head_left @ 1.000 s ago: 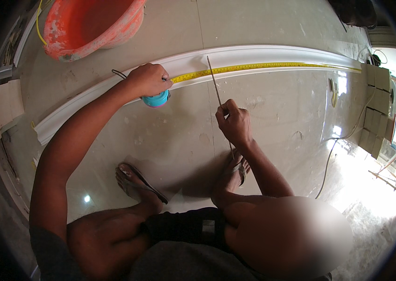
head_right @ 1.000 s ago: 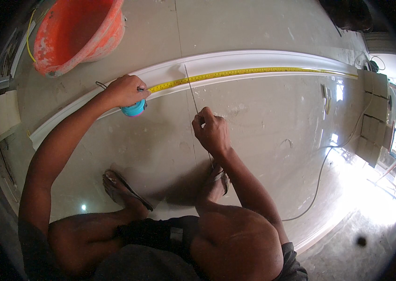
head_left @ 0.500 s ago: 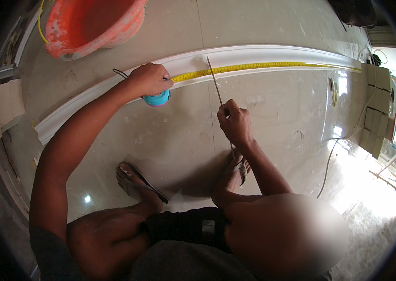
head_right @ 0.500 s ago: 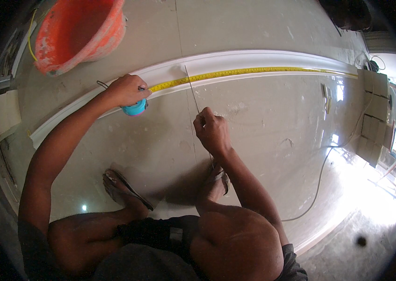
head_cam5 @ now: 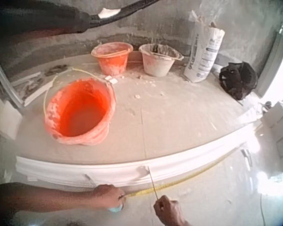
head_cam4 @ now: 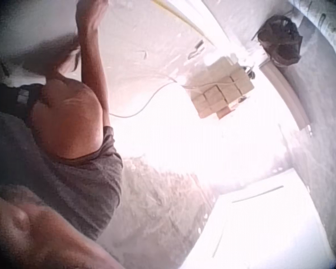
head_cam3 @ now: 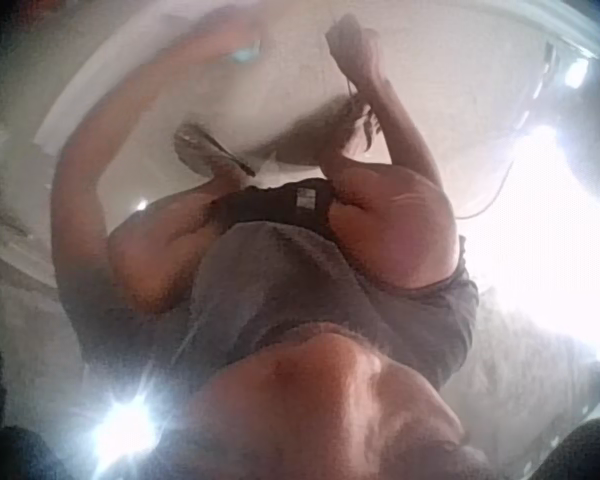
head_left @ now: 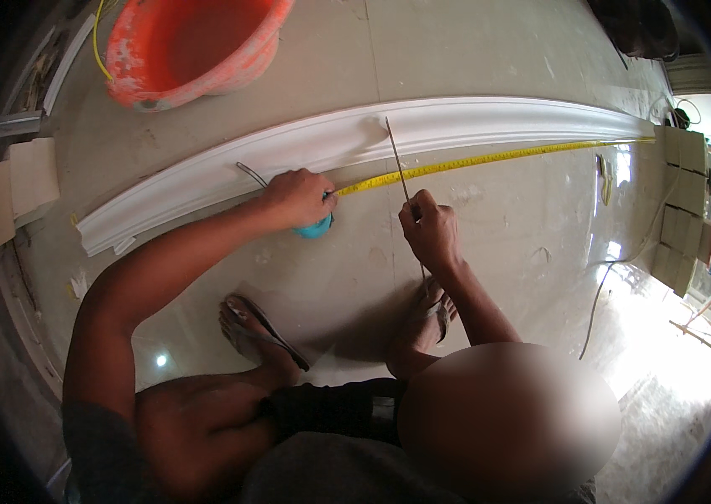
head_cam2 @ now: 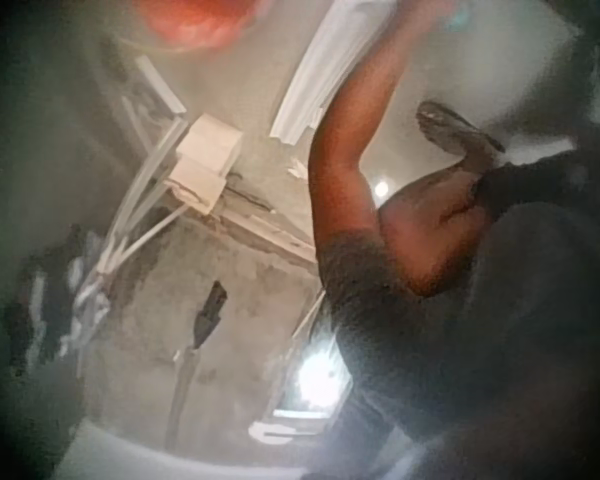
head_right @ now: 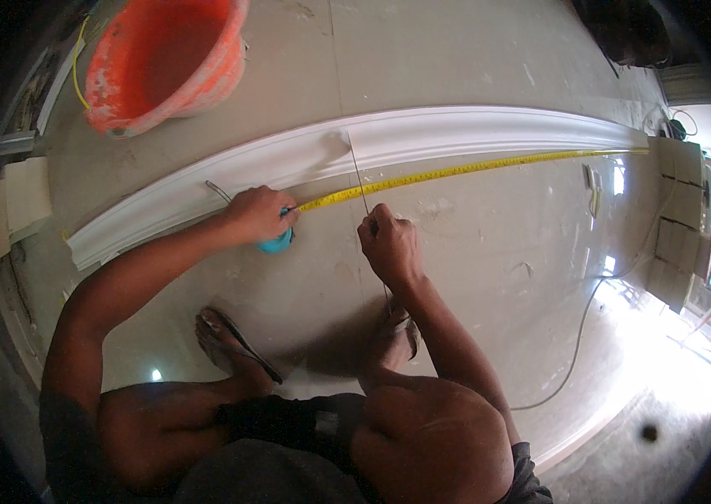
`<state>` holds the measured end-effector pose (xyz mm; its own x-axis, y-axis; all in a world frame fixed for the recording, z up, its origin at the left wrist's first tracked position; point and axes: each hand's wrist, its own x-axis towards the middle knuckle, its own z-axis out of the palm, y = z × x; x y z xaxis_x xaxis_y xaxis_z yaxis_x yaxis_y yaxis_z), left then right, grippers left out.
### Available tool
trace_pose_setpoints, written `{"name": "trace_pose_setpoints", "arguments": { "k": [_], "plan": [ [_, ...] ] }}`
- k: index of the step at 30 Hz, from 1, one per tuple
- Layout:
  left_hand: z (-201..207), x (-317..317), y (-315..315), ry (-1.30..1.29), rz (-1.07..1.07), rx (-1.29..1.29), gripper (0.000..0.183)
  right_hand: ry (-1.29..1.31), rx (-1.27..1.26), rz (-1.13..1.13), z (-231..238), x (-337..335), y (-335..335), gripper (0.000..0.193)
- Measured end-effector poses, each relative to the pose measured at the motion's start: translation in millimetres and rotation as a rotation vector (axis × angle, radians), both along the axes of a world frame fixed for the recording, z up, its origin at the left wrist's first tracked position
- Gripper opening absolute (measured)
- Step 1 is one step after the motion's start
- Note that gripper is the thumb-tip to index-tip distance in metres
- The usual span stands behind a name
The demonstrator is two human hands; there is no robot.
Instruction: The person measures a long white molding strip with a tape measure and marks it with a utility knife. They then repeatedly score and snap the molding into shorter segments, stacking the cut pieces on the floor.
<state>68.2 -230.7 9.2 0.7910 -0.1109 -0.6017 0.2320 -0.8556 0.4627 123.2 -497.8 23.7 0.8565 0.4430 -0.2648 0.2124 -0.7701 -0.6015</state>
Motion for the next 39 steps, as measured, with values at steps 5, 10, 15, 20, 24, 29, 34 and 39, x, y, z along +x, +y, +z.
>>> {"name": "trace_pose_setpoints", "arguments": {
  "k": [5,10,15,20,24,29,34,39],
  "plan": [
    [-8.1,-11.0,-1.8,-0.043,0.056,-0.064,0.032,0.023,0.052,-0.024,-4.3,-7.7,-1.0,0.014],
    [-15.3,6.5,-3.0,-0.04,0.024,-0.087,0.031,-0.071,0.105,-0.014,-14.8,-7.9,-20.1,0.012],
    [-21.0,8.9,-2.6,-0.121,0.05,-0.131,0.033,-0.046,0.042,-0.029,-16.6,1.6,-15.9,0.013],
    [-93.6,-37.6,21.6,-0.18,0.241,-0.413,0.029,0.1,-0.043,0.046,-91.1,-5.9,-18.0,0.018],
    [-86.5,31.0,-11.3,-0.136,-0.017,-0.076,0.027,-0.152,0.093,0.024,-159.5,36.0,-54.6,0.013],
    [-76.3,39.9,-22.9,-0.186,0.049,-0.027,0.031,-0.548,-0.203,0.509,-121.6,48.2,-74.0,0.018],
    [-73.0,15.8,-18.4,-0.122,0.096,0.022,0.032,-0.223,-0.134,0.339,-74.9,28.2,-33.6,0.021],
    [-77.4,26.5,-19.5,-0.186,0.033,0.036,0.029,-0.134,0.102,0.004,-139.8,47.9,-49.9,0.017]
  ]
}}
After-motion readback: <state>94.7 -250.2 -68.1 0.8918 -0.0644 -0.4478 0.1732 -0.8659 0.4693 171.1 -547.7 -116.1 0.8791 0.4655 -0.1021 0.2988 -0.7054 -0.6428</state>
